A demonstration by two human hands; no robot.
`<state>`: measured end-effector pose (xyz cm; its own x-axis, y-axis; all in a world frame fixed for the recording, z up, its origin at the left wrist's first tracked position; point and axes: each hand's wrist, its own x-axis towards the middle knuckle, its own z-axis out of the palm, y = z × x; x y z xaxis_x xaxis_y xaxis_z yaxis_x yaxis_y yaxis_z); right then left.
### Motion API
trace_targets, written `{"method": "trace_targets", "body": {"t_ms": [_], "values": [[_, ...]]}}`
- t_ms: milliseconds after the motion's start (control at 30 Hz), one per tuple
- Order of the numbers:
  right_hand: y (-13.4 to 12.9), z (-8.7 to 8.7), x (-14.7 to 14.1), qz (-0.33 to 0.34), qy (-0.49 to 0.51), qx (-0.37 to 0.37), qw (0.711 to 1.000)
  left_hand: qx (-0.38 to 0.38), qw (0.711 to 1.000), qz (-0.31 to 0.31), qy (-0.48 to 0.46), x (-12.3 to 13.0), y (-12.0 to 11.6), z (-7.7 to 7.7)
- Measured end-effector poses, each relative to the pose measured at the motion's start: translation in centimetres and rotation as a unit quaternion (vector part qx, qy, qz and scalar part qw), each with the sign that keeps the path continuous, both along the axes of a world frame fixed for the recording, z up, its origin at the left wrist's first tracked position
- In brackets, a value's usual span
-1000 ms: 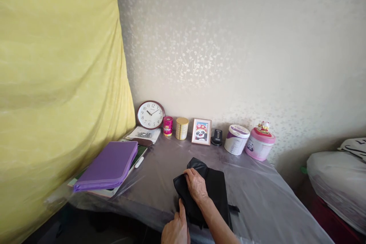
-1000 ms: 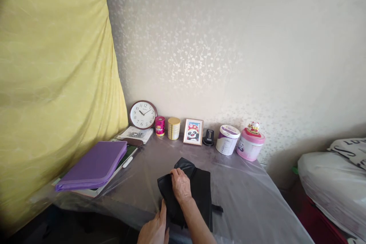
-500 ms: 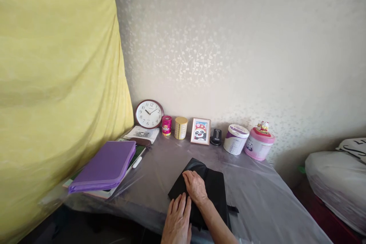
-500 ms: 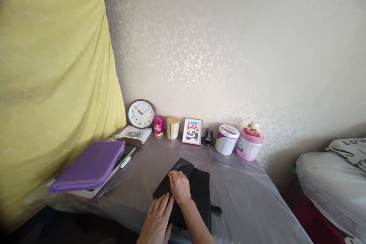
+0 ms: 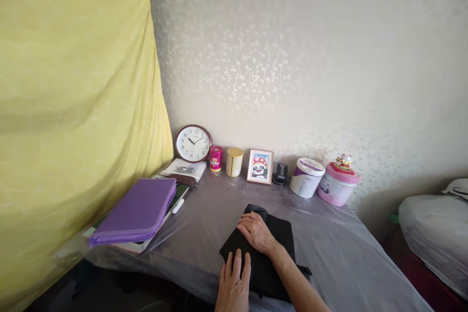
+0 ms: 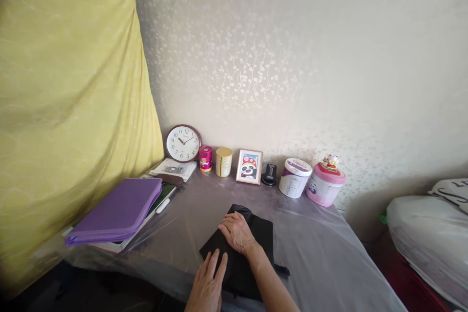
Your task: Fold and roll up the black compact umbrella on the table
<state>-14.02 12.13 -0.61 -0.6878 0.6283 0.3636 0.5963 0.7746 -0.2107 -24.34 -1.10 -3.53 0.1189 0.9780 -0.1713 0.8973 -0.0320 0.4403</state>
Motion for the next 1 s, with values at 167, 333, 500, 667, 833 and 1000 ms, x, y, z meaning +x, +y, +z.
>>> {"method": "trace_targets", "body": {"t_ms": [167, 333, 500, 667, 833, 1000], "values": [[2.7, 0.3, 0.1, -0.052, -0.061, 0.001, 0.997, -0.017, 1.0, 0.006, 0.017, 0.2, -0.1, 0.6], [4.7, 0.5, 0.3, -0.151, -0.095, -0.052, 0.983, -0.024, 1.0, 0.008, 0.018, 0.1, -0.1, 0.7], [5.9, 0.3, 0.7, -0.24, -0.066, -0.072, 0.966, -0.036, 0.999, -0.007, 0.011, 0.1, 0.0, 1.0], [5.0, 1.2, 4.2, -0.304, -0.015, -0.041, 0.952, -0.006, 1.0, -0.001, 0.0, 0.0, -0.8, 1.4], [0.5, 0.9, 9.9, -0.367, 0.139, 0.032, 0.919, 0.013, 1.0, 0.014, 0.009, 0.2, -1.5, 1.9], [-5.6, -0.5, 11.2, -0.395, 0.211, -0.073, 0.891, 0.029, 0.999, 0.009, 0.023, 0.4, -1.6, 2.2]]}}
